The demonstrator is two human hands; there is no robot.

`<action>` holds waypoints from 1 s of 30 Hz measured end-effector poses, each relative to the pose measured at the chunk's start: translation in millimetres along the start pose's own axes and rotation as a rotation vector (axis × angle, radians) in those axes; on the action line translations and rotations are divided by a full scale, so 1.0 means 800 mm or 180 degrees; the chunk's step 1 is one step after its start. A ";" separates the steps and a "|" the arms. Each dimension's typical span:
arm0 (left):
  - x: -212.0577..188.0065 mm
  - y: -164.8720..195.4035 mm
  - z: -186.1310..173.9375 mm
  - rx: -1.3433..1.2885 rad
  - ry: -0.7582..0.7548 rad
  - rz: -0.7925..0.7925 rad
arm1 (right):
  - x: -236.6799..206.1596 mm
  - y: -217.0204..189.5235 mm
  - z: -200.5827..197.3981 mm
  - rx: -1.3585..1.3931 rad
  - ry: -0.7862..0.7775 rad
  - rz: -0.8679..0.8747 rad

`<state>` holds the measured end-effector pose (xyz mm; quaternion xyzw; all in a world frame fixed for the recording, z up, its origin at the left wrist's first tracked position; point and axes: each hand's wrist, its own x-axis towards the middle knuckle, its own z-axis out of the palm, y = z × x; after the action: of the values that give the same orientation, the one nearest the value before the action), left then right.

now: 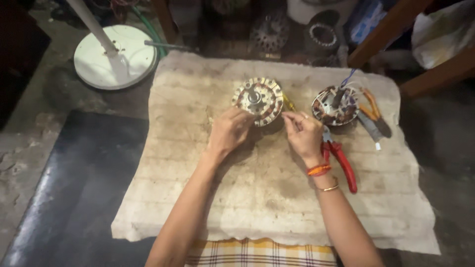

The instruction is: The person works at a bench on a fan motor stator with copper windings. They handle a blue plastic spool of copper wire, position and feed the wire, then use both hands to adjust and seat the windings around the stator core, pressing the coils into place by hand.

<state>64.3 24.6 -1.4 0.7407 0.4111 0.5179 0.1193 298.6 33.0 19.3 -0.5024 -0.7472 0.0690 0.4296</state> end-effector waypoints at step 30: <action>-0.006 -0.017 0.015 -0.1601 -0.0403 -0.1556 | -0.006 0.036 0.040 0.1420 -0.0373 0.1581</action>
<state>67.3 32.4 -17.9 0.5985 0.4276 0.5121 0.4435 296.2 53.6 -19.0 -0.5579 -0.5920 0.3620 0.4553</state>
